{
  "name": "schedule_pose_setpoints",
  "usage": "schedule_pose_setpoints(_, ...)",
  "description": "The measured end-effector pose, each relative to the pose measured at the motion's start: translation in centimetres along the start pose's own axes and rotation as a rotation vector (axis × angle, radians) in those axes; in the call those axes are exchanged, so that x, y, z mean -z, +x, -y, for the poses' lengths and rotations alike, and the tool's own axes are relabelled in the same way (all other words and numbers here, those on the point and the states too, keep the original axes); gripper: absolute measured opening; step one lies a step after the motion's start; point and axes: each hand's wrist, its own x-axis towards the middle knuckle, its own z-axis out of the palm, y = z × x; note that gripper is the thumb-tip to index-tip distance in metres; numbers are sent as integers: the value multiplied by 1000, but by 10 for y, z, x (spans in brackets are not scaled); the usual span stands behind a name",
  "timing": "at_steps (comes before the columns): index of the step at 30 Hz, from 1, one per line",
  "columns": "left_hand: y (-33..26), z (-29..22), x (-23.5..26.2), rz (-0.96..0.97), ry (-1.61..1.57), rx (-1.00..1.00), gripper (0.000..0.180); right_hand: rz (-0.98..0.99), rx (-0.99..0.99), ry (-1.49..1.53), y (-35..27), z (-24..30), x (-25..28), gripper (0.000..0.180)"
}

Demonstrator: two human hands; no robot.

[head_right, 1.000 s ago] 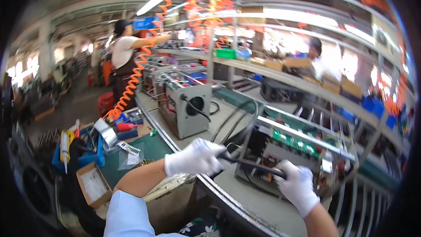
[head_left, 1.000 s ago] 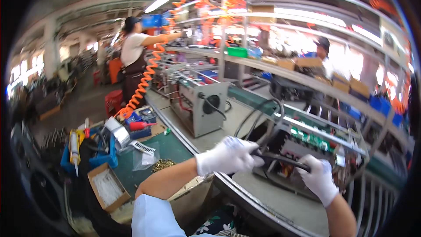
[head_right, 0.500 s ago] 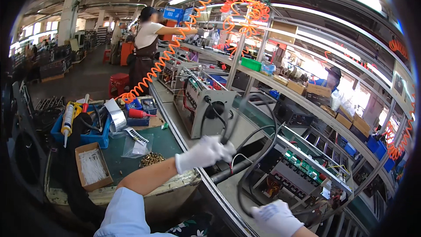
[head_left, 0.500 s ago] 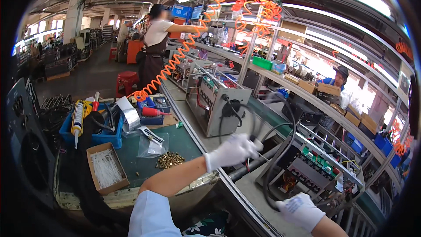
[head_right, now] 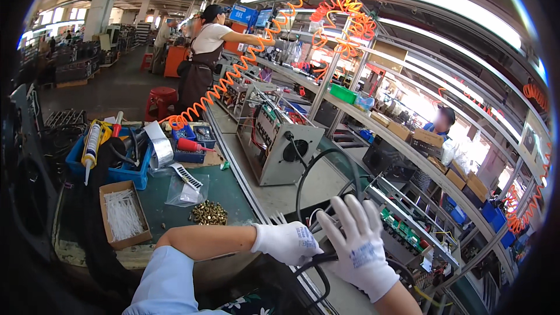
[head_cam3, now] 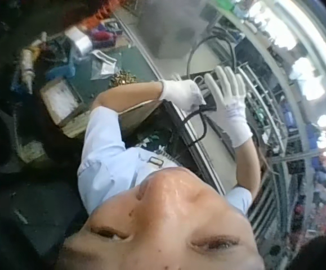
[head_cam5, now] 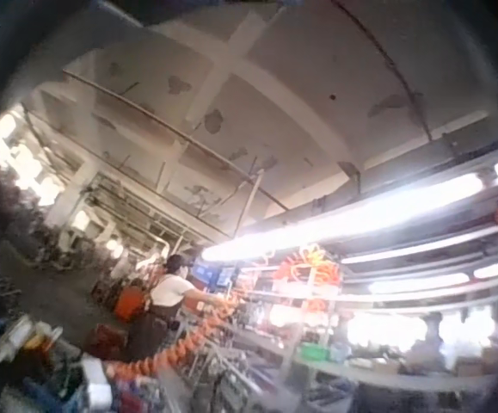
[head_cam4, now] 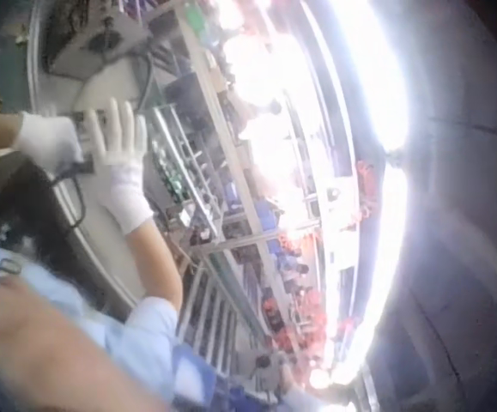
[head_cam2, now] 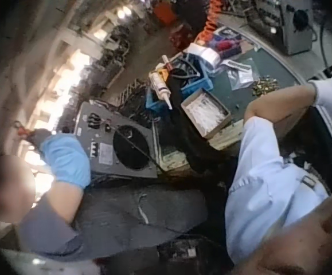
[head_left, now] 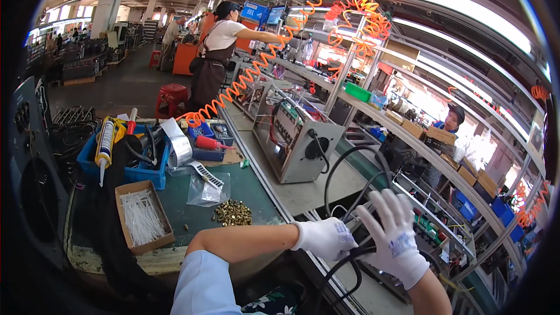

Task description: The person assembles an electronic device on a factory workbench, connecting wires to a circuit board and securing components with zip ties. They handle various colored wires, a power cord, and a circuit board, using tools like a screwdriver and pliers to complete the assembly.

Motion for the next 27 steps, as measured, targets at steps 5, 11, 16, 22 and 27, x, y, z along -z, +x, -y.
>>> schedule_pose_setpoints(5,1,1,0,-111,-81,-89,17,616,-288,158,-15,0,-9,32)
schedule_pose_setpoints(11,2,9,11,-226,-310,107,19,472,-637,1355,-33,2,-26,24)
schedule_pose_setpoints(16,-3,-1,21,-239,-464,94,30,433,-892,1743,-54,28,-32,23)
schedule_pose_setpoints(22,-12,-32,26,-364,-177,-126,84,163,-1043,1654,-62,25,1,16)
schedule_pose_setpoints(27,31,-31,12,-319,299,-28,57,314,-996,1591,-78,18,15,22)
